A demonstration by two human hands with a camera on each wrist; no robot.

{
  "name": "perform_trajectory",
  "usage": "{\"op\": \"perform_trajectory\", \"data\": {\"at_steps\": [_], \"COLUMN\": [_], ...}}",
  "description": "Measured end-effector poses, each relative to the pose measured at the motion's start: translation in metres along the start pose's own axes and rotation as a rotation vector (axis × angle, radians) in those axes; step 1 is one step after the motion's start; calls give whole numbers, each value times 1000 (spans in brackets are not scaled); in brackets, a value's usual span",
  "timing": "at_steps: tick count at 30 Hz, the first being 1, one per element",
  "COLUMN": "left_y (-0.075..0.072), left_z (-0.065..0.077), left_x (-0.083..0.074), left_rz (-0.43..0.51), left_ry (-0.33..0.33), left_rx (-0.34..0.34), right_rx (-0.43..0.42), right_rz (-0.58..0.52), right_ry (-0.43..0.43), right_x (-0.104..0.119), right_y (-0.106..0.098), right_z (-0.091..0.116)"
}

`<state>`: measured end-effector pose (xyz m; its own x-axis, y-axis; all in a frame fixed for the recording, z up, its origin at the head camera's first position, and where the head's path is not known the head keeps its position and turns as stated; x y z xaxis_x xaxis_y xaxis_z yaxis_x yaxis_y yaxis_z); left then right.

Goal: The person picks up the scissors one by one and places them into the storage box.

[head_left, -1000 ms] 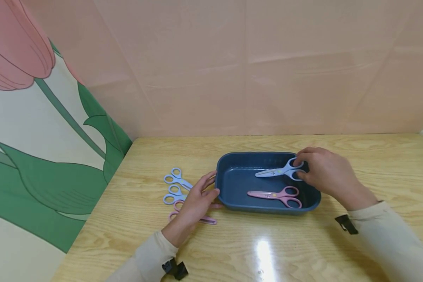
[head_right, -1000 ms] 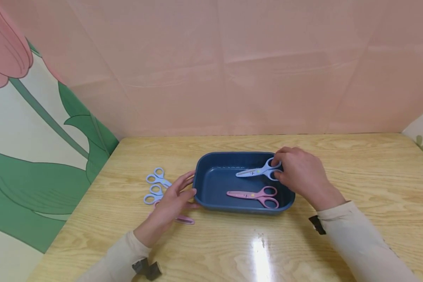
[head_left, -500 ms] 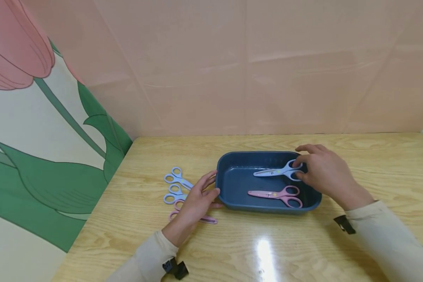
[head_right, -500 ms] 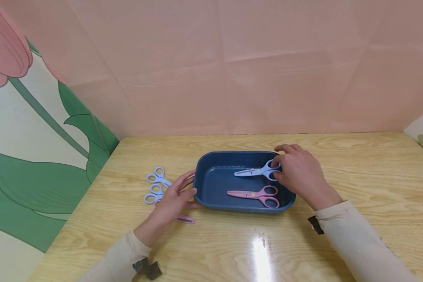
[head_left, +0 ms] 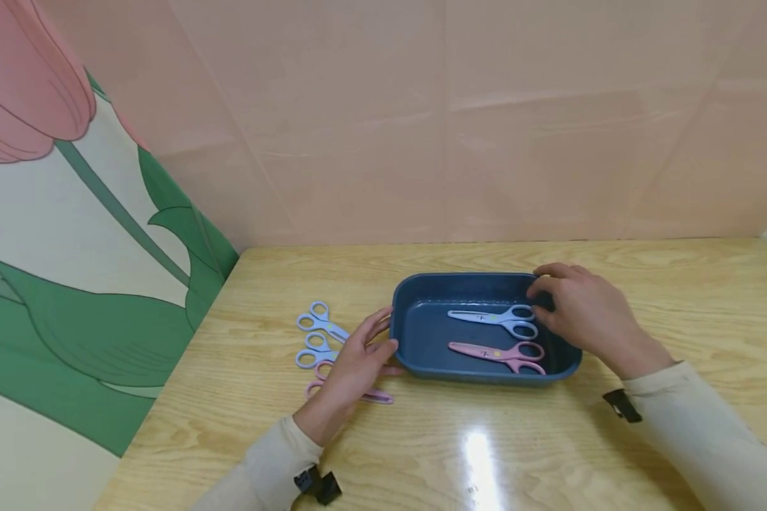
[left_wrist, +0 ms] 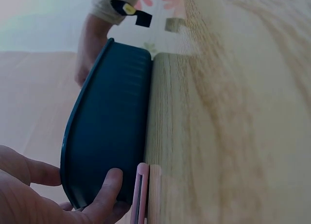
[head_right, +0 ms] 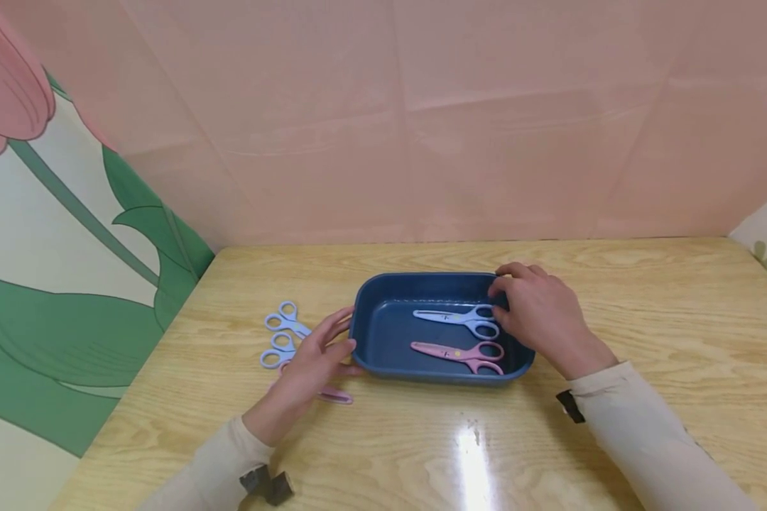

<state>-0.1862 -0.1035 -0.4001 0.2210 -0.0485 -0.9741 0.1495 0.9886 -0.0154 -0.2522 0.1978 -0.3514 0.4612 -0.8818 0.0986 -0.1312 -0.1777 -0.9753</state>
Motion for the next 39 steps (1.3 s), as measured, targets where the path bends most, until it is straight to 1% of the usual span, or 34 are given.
{"op": "perform_trajectory", "data": {"at_steps": [5, 11, 15, 21, 24, 32, 35, 39], "left_y": [0, 0, -1, -1, -1, -1, -1, 1], "left_z": [0, 0, -1, 0, 1, 1, 1, 1], "left_x": [1, 2, 2, 2, 3, 2, 3, 2], "left_rz": [-4, 2, 4, 6, 1, -4, -2, 4], "left_ry": [0, -5, -6, -10, -7, 1, 1, -6], "left_rx": [5, -7, -12, -14, -12, -9, -7, -7], "right_rx": [2, 1, 22, 11, 1, 19, 54, 117], "right_rz": [-72, -162, -221, -330, -378, -493, -550, -661], "right_ry": [31, 57, 59, 42, 37, 57, 100, 167], "right_x": [-1, -4, -10, -18, -20, -21, -19, -17], "right_y": [-6, -15, -13, -11, -10, -8, -6, 0], "right_z": [4, 13, 21, 33, 39, 54, 58, 62]}}
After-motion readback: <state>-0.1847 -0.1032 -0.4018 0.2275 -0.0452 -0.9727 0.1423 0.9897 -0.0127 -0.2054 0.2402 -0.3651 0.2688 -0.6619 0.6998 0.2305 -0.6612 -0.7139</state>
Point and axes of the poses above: each hand's wrist, its own z-axis away from the middle knuckle, its own y-axis out of the palm, x = y × z, the point moved 4 cm from there along -z, towards the middle knuckle, and after that the axes turned 4 degrees about -y, right-handed, at the moved point
